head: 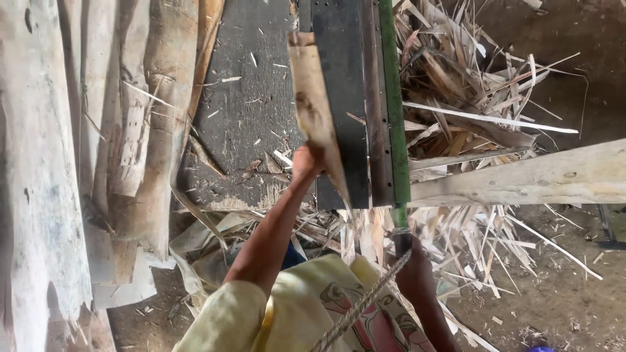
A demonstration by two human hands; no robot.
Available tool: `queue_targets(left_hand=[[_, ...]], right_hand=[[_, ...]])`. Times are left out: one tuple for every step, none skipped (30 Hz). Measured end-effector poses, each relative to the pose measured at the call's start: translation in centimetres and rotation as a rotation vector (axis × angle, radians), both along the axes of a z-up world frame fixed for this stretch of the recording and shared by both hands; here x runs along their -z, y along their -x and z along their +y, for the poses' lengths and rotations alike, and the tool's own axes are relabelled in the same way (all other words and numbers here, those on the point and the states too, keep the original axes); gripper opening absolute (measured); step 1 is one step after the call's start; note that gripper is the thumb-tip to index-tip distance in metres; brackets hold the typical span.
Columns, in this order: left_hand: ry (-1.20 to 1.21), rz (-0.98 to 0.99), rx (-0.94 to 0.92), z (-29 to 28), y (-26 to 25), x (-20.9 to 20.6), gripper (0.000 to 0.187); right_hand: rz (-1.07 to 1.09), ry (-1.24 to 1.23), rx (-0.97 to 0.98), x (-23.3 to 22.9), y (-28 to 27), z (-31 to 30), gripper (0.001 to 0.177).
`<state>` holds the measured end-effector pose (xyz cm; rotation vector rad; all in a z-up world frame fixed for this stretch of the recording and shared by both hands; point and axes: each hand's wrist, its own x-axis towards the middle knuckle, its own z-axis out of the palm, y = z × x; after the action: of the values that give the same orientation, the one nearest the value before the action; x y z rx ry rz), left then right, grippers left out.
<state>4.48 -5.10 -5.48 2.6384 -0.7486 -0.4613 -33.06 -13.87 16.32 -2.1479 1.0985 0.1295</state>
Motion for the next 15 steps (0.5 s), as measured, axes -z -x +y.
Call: queue_targets(left_hand=[[0.003, -0.004, -0.001, 2.3, 1.8, -5.1, 0.03], [0.046, 0.121, -0.25, 3.5, 3.0, -11.2, 0.041], [0.092, 0.247, -0.499, 4.6, 4.0, -18.4, 0.061], [0.095, 0.243, -0.506, 4.1, 4.1, -16.6, 0.061], [0.133, -0.036, -0.447, 3.6, 4.2, -14.8, 0.071], [0.168, -0.315, -0.381, 3.2, 4.2, -12.9, 0.081], [0.169, -0.321, -0.388, 2.2, 4.0, -12.8, 0.081], [0.097, -0.204, -0.329, 1.1, 3.7, -12.8, 0.082], [0.025, -0.086, -0.27, 0.1, 3.4, -12.7, 0.083], [0.03, -0.093, -0.276, -0.1, 3.3, -14.2, 0.083], [-0.01, -0.016, -0.289, -0.2, 3.1, -15.7, 0.082], [-0.047, 0.061, -0.3, -0.6, 2.9, -17.2, 0.081], [-0.039, 0.054, -0.306, -0.8, 2.2, -17.3, 0.081], [-0.087, 0.049, -0.261, -0.8, 1.8, -17.3, 0.069], [-0.135, 0.043, -0.217, -0.9, 1.5, -17.3, 0.058]], right_hand=[[-0.004, 0.003, -0.001, -0.4, 0.0, 0.0, 0.066], [-0.043, -0.018, -0.004, -0.8, 0.0, 0.0, 0.067], [-0.082, -0.039, -0.007, -1.3, -0.1, -0.1, 0.068], [-0.087, -0.038, -0.014, -1.6, -0.3, -0.1, 0.068], [-0.073, -0.023, -0.024, -2.0, -0.4, 0.0, 0.068], [-0.061, -0.008, -0.035, -2.3, -0.6, 0.0, 0.069], [-0.067, -0.007, -0.042, -2.7, -0.9, 0.2, 0.069], [0.007, -0.024, -0.001, -3.1, -1.1, 0.3, 0.076], [0.079, -0.04, 0.04, -3.5, -1.4, 0.5, 0.082], [0.073, -0.035, 0.034, -2.8, -0.9, 0.3, 0.082], [0.012, -0.002, 0.003, -2.0, -0.3, 0.1, 0.077], [-0.049, 0.034, -0.027, -1.3, 0.1, -0.3, 0.071], [-0.057, 0.04, -0.033, -1.5, -0.2, -0.5, 0.071], [-0.084, 0.013, -0.032, -1.7, 0.0, -0.4, 0.069], [-0.111, -0.014, -0.031, -1.8, 0.2, -0.4, 0.066]])
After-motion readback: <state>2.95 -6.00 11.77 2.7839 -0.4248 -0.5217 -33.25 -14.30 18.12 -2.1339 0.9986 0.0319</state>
